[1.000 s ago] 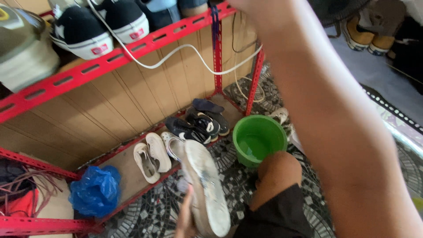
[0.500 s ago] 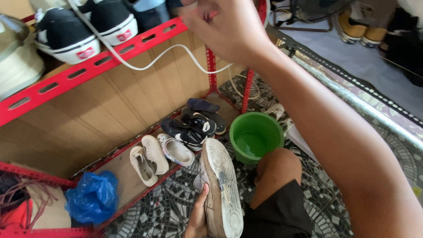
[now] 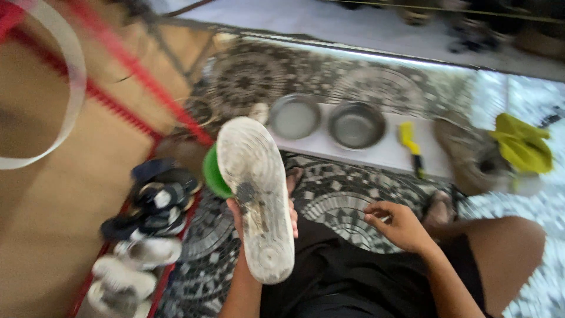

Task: The person sits on the floor and scrubs the sole of a white sneaker using a yellow brush. They repeatedly dip the brush into a metal bowl of water and scrub the shoe's bottom surface.

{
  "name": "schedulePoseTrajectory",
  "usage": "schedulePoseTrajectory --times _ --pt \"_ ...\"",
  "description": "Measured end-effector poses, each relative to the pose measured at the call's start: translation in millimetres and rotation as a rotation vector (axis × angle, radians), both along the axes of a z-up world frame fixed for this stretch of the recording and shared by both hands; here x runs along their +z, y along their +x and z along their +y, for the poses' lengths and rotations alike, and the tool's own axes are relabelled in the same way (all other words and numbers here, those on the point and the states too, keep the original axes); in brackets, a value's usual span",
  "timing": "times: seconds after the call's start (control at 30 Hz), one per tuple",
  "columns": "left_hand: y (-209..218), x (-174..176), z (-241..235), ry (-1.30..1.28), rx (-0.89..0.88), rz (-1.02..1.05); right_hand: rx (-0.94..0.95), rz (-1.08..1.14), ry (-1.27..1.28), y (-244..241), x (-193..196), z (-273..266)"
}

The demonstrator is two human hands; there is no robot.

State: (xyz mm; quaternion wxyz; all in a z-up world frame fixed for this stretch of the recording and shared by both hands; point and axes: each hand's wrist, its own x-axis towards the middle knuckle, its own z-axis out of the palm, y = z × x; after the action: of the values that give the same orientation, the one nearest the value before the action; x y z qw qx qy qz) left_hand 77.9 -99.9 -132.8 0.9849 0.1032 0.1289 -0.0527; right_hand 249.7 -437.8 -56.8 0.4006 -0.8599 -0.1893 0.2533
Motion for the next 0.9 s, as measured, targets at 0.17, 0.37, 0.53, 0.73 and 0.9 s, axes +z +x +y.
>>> schedulePoseTrajectory --times 0.17,0.37,0.53,0.73,0.9 --pt "91.3 -21.0 -47.7 -0.074 -0.175 -0.321 -0.306 -0.185 -0.098 57.9 -26.0 -71.7" --pt "137.8 -28.7 -98.2 -0.174 0.062 -0.371 -0.215 -0.464 -0.587 159.0 -48.4 -44.4" --pt "133.4 -15.0 -91.9 -0.088 0.061 -0.245 -0.329 -0.348 -0.424 201.9 -124.6 -57.3" --pt "137.3 -19.8 -69.7 -0.177 0.069 -0.392 -0.31 -0.479 -0.145 210.9 -56.1 -23.4" --pt "123.5 -36.8 -59.9 -0.176 0.124 -0.296 -0.044 -0.407 -0.25 207.5 -22.2 46.8"
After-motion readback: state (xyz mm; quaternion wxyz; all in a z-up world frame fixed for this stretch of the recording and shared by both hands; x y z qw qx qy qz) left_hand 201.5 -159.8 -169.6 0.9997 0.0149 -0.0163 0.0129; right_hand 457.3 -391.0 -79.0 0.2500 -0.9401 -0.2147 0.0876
